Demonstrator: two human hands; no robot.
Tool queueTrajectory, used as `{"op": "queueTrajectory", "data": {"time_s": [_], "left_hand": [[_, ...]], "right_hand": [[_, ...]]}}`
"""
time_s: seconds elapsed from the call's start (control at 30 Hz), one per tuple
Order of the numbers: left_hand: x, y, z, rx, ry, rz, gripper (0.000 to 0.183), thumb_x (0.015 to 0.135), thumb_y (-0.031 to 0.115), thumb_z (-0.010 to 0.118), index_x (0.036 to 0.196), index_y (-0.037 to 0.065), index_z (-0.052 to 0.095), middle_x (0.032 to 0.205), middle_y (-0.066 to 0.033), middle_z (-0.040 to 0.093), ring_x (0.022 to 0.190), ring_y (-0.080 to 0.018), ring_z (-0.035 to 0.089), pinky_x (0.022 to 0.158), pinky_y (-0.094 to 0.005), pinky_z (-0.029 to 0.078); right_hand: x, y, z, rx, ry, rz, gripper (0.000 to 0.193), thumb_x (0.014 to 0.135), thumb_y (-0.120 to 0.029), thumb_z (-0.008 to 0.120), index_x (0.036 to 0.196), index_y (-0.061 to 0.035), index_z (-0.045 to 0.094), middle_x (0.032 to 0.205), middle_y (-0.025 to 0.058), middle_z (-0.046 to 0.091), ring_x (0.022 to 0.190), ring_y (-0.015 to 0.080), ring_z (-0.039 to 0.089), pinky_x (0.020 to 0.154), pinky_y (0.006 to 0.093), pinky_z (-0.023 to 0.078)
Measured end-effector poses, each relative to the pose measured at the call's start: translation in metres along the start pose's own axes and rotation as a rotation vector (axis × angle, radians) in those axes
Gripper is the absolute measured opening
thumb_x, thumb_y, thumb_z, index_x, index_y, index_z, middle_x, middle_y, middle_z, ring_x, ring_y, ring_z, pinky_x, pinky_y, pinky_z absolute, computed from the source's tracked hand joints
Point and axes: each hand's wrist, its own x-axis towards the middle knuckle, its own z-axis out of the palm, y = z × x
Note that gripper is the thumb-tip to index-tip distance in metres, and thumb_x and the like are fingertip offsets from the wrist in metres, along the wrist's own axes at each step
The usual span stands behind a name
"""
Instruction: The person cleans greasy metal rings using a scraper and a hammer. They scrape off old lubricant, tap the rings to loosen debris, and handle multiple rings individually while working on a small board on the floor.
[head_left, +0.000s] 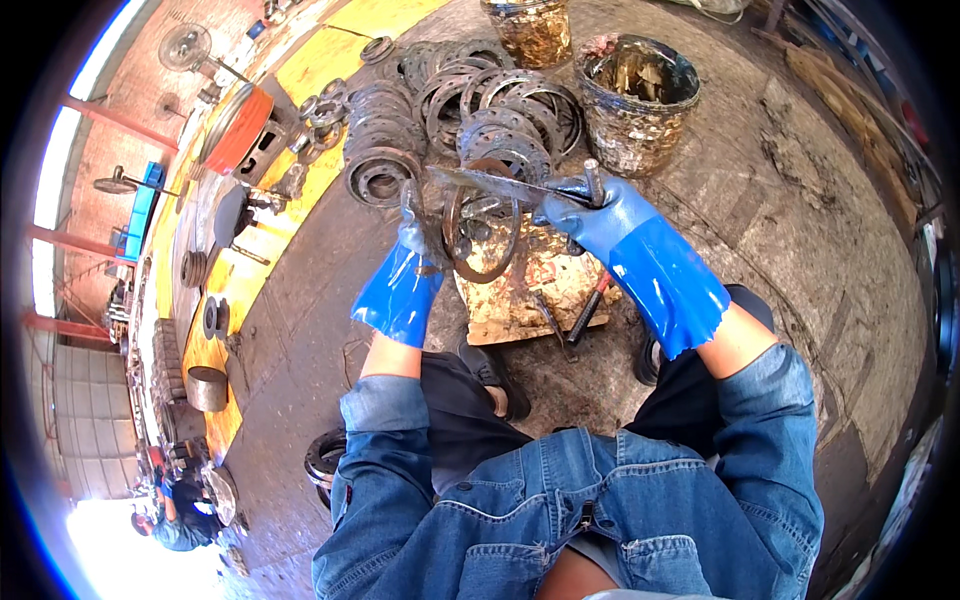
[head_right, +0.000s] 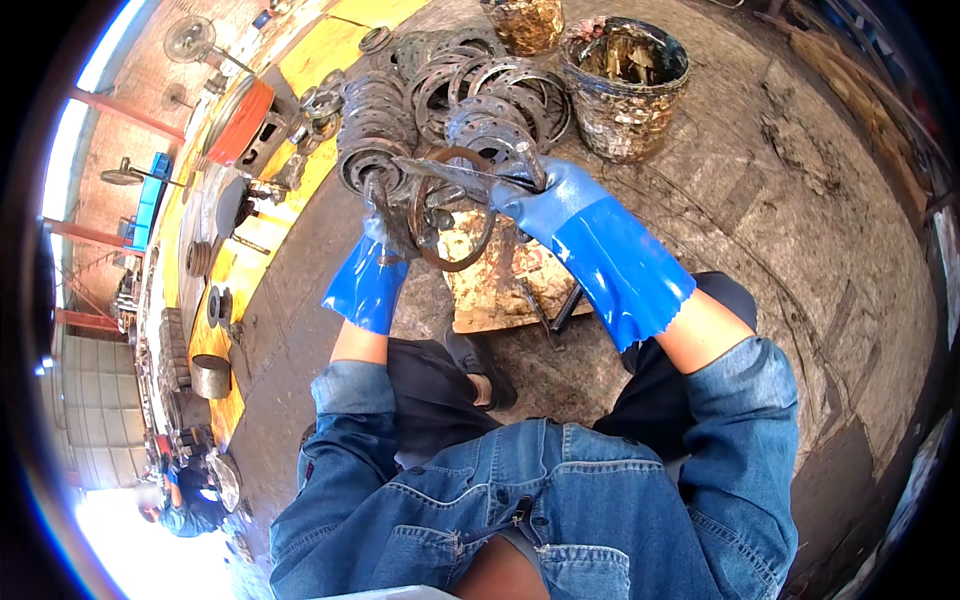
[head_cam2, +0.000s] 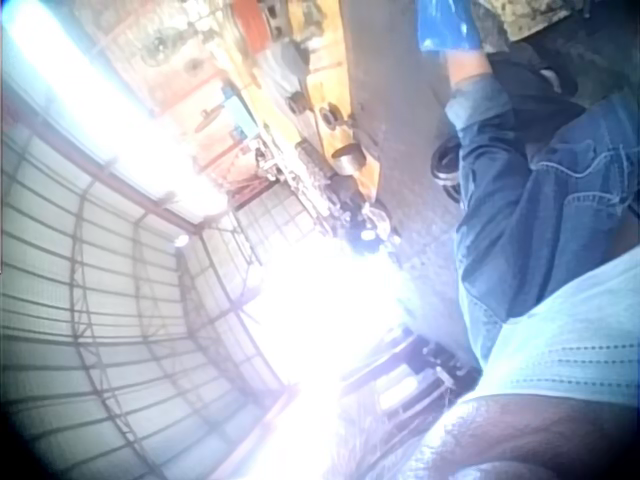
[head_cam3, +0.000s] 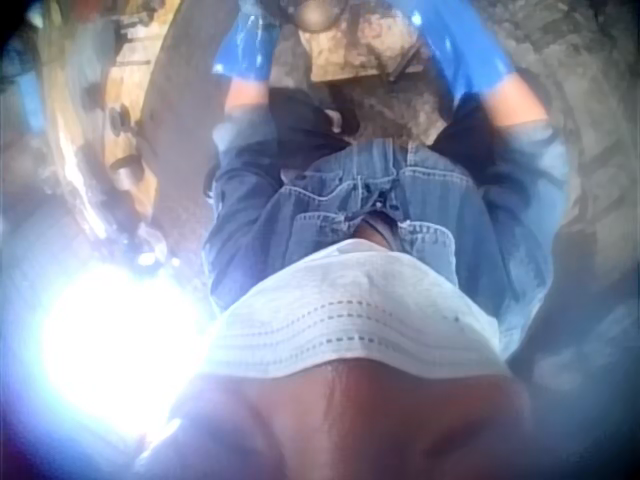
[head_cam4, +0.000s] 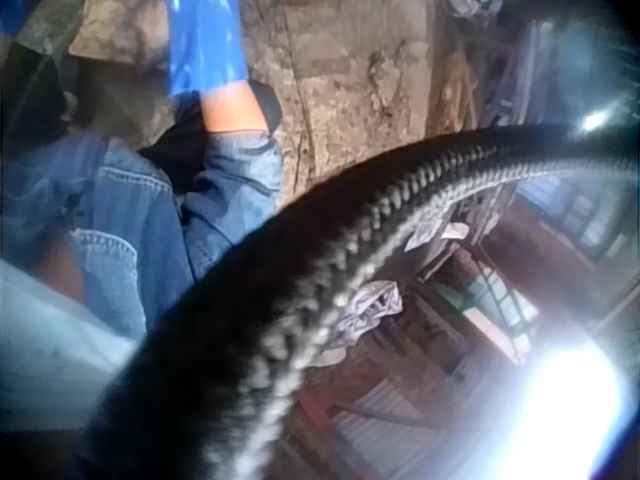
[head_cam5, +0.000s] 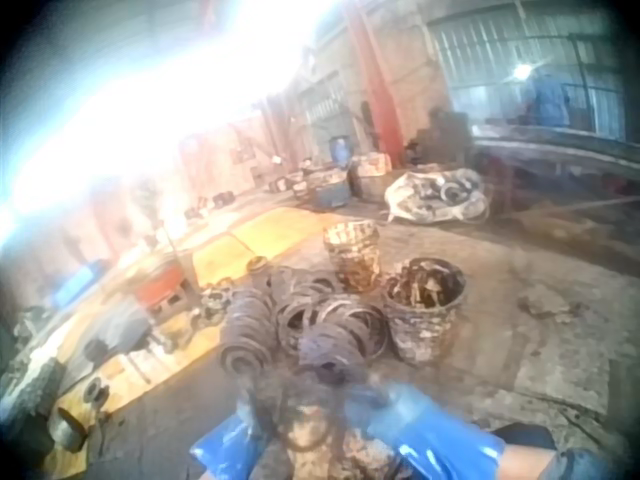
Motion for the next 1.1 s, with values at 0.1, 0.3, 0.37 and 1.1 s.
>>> {"op": "queueTrajectory", "data": {"time_s": [0.1, 0.3, 0.37, 1.1], "left_hand": [[0.0, -0.005, 0.006, -0.097, -0.159, -0.037, 0.08, 0.088, 0.068, 0.037, 0.141, 0.007, 0.037, 0.135, -0.0262, 0.045, 0.109, -0.0394, 0.057, 0.08, -0.0515, 0.055], [-0.011, 0.002, 0.03, 0.251, 0.085, 0.032, 0.094, 0.08, 0.079, 0.033, 0.134, 0.004, 0.047, 0.105, -0.0198, 0.066, 0.049, -0.0237, 0.059, 0.039, -0.0337, 0.044], [-0.014, 0.006, 0.018, 0.149, 0.032, 0.027, 0.092, 0.08, 0.079, 0.033, 0.132, 0.005, 0.049, 0.104, -0.0188, 0.067, 0.048, -0.0233, 0.056, 0.038, -0.0322, 0.04], [-0.006, 0.046, -0.004, -0.085, -0.139, 0.307, 0.057, 0.093, 0.055, 0.038, 0.126, 0.011, 0.054, 0.108, -0.016, 0.067, 0.047, -0.0241, 0.051, 0.035, -0.0326, 0.032]], "right_hand": [[0.015, 0.012, -0.007, 0.018, 0.07, -0.067, 0.025, 0.085, -0.023, 0.07, 0.101, -0.0028, 0.069, 0.075, 0.0019, 0.065, 0.058, 0.0067, 0.055, 0.052, 0.0224, 0.046], [0.037, 0.008, -0.037, 0.234, 0.34, 0.262, 0.017, 0.081, -0.019, 0.074, 0.09, -0.0049, 0.07, 0.058, 0.0005, 0.057, 0.043, 0.0087, 0.045, 0.04, 0.0232, 0.035], [0.035, 0.002, -0.041, 0.321, 0.358, 0.321, 0.017, 0.08, -0.02, 0.075, 0.086, -0.005, 0.068, 0.056, -0.0005, 0.054, 0.042, 0.0087, 0.043, 0.039, 0.0234, 0.032], [0.018, 0.051, -0.001, -0.382, -0.099, 0.279, 0.032, 0.082, -0.028, 0.065, 0.098, -0.0011, 0.069, 0.073, 0.0064, 0.067, 0.058, 0.0125, 0.059, 0.057, 0.0277, 0.048]]}}
